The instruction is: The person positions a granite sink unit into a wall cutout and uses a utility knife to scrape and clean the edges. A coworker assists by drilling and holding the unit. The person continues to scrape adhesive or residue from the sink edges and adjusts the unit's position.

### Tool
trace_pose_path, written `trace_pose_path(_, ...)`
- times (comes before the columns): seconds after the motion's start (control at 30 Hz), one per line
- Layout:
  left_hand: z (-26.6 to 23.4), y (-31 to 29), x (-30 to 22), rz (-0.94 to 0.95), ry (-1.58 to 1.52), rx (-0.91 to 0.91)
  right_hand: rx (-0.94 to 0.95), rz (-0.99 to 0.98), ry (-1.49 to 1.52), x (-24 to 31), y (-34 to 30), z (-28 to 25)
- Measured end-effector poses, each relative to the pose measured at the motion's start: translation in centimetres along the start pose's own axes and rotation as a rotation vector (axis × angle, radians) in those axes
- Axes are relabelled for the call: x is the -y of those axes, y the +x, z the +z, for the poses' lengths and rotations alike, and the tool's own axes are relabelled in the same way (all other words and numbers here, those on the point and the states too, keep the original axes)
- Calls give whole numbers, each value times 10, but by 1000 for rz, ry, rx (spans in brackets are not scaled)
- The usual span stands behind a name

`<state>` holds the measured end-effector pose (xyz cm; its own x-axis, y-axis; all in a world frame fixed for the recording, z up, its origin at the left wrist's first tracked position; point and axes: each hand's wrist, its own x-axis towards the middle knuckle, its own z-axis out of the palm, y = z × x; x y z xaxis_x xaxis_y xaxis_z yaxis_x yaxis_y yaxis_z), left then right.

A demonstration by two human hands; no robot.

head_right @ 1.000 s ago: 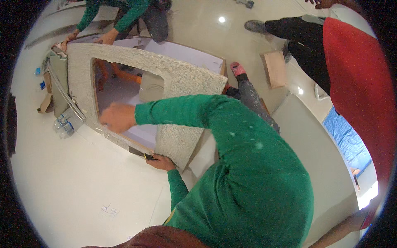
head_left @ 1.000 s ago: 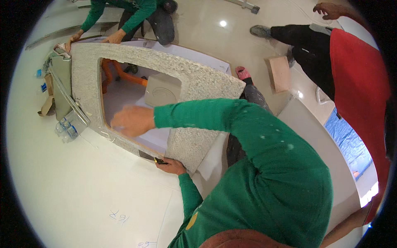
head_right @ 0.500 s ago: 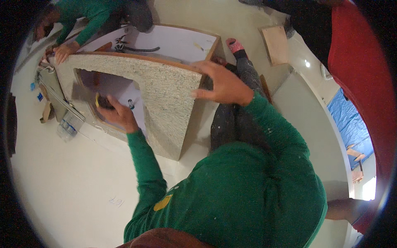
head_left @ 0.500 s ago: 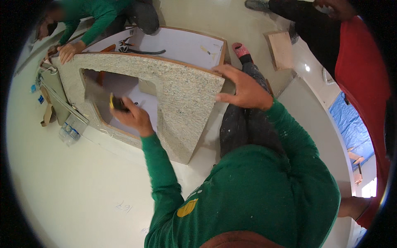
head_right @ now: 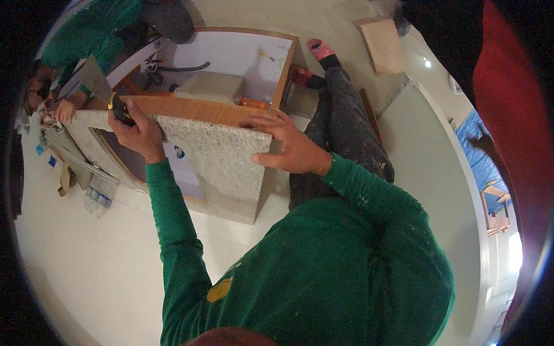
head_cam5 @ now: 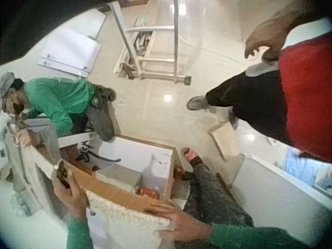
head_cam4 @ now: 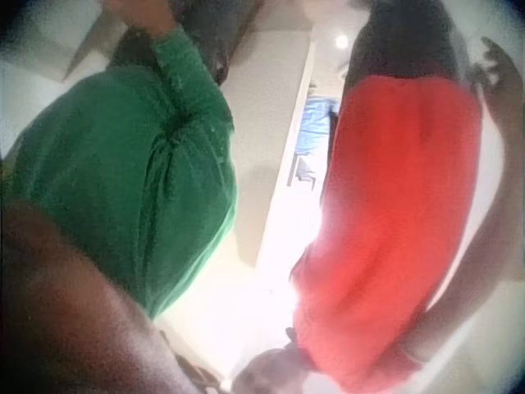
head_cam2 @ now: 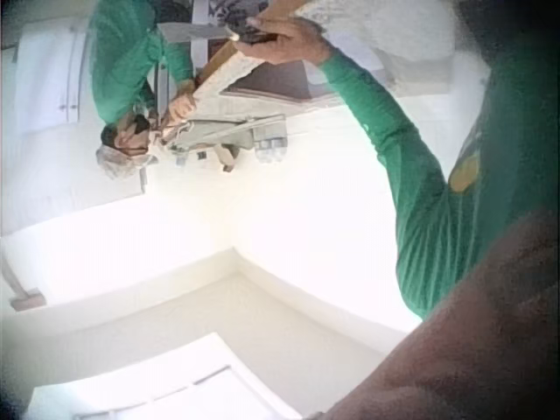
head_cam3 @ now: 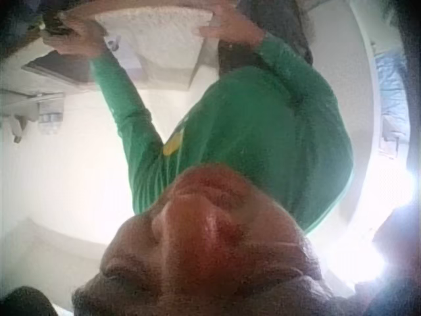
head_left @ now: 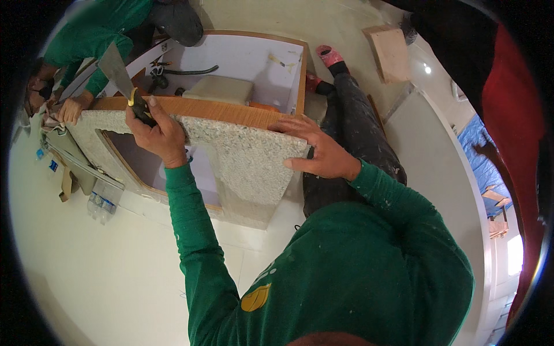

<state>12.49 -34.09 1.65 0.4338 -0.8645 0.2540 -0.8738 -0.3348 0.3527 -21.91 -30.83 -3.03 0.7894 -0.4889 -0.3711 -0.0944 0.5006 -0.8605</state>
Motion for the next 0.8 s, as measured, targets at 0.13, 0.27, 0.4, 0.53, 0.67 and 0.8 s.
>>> trace_pose_path(0.13,-2,-1,0,11,8,-1,80,26,-24,4,3,-4)
trace_pose_path(0.27,-1,-3,3,17,3,-8,71,67,-27,14,3,-7)
trace_pose_path(0.4,-1,-4,2,-29,-75,-4,28,52,61,17,6,-2)
trace_pose_path(0.53,-3,-1,4,-11,-102,28,0,0,50,13,7,-2)
trace_pose_path(0.67,1,-6,5,14,-72,-23,-49,48,-69,-9,-7,6)
trace_pose_path(0.8,2,4,-4,30,-88,-35,-76,125,328,0,-4,15)
